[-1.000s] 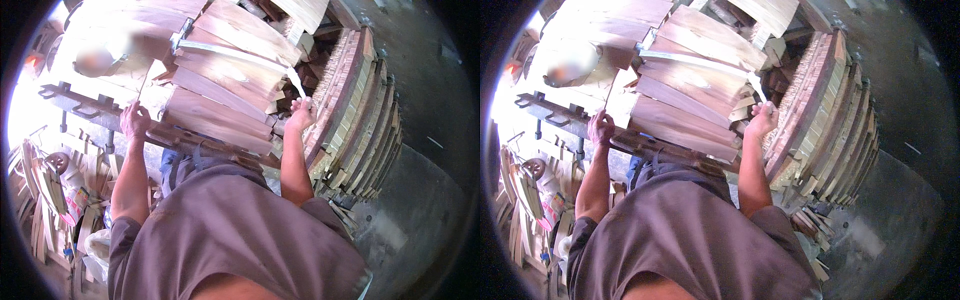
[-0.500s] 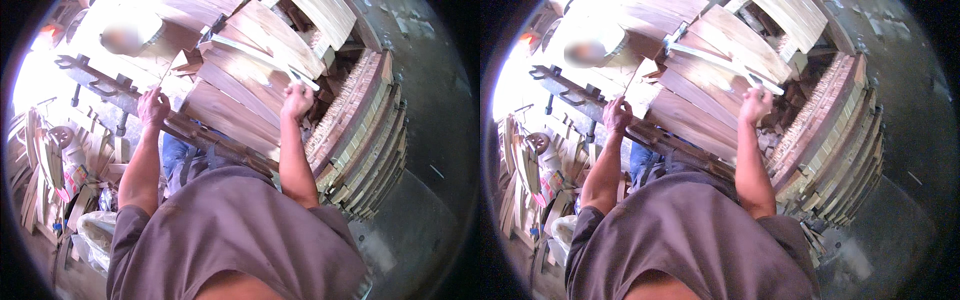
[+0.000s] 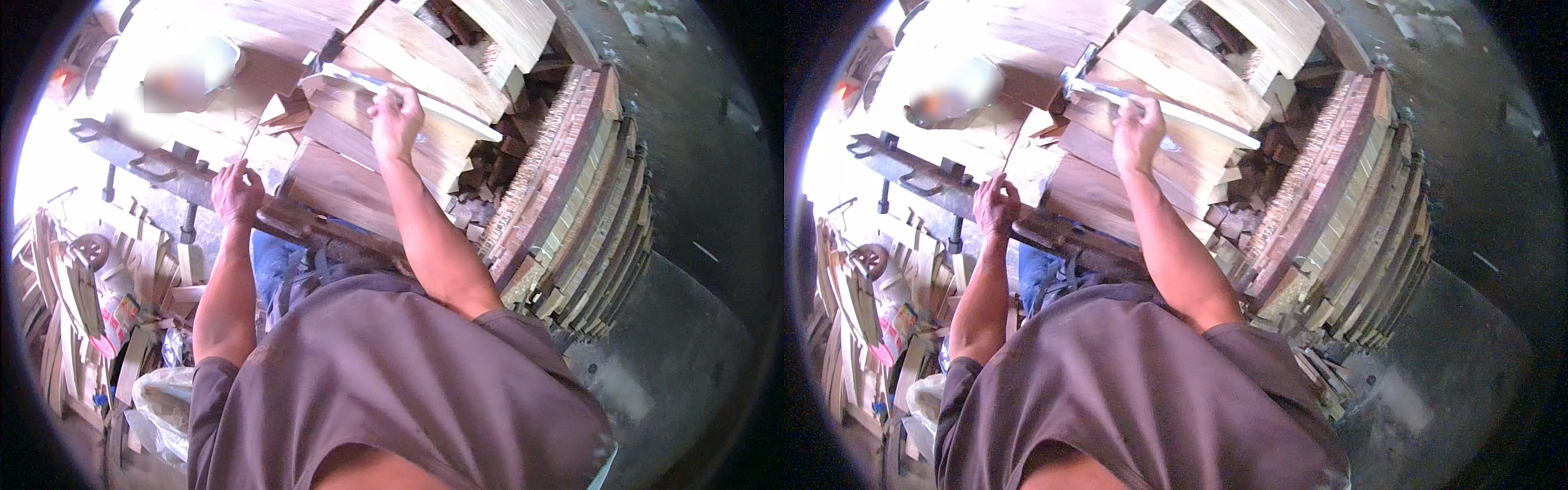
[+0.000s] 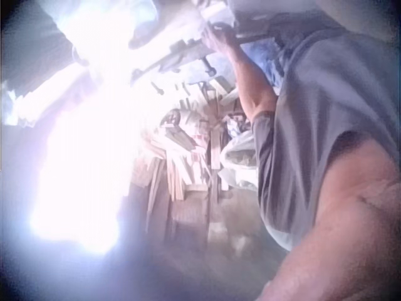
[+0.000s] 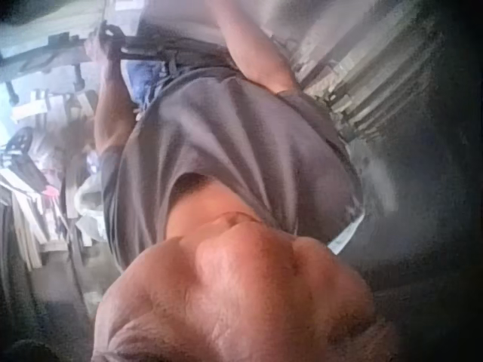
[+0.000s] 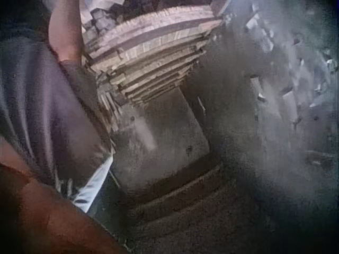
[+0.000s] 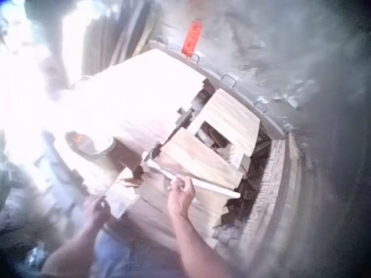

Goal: The person repeatedly applies glue to the edges of wooden planks using a brush and then places the planks into a clamped wooden frame. The person handles each plank one at a time, applying glue and positioning it within the frame.

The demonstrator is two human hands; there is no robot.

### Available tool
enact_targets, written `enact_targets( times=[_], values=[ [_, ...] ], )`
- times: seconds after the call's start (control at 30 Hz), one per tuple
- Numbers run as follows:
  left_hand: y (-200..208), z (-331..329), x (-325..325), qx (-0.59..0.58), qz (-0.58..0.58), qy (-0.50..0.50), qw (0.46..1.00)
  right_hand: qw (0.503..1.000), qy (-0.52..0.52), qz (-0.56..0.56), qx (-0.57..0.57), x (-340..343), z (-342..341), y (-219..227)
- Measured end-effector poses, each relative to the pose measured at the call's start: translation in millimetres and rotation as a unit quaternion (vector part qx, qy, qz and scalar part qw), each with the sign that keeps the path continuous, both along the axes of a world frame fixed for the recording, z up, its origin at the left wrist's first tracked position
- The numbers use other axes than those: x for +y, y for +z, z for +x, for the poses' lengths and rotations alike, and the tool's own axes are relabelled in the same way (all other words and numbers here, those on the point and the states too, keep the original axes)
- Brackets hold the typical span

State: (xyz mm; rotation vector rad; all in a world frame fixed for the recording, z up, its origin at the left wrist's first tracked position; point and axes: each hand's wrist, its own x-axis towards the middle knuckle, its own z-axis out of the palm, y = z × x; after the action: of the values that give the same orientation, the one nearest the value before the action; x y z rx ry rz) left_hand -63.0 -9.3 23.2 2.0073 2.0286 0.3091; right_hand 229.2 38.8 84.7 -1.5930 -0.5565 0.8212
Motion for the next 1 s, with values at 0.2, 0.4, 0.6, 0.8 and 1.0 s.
enact_targets(
  times=[0.2,0.4,0.6,0.8,1.0],
  values=[
    [-6,-2,-4,0.012,0.016,-0.013,1.000,0.988,-0.143,-0.057,-0.021,-73,119,16],
    [-1,4,2,0.017,0.009,-0.023,1.000,0.951,-0.284,-0.065,-0.102,-145,256,-6],
    [-17,-6,-1,0.008,0.018,-0.013,1.000,0.933,-0.324,-0.009,-0.159,-142,268,25],
    [-5,-8,-5,-0.052,-0.002,0.010,0.999,0.988,-0.119,0.032,-0.095,-76,144,43],
    [13,-5,-6,-0.078,0.037,-0.002,0.996,0.979,0.134,0.040,-0.151,42,-40,65]
  ],
)
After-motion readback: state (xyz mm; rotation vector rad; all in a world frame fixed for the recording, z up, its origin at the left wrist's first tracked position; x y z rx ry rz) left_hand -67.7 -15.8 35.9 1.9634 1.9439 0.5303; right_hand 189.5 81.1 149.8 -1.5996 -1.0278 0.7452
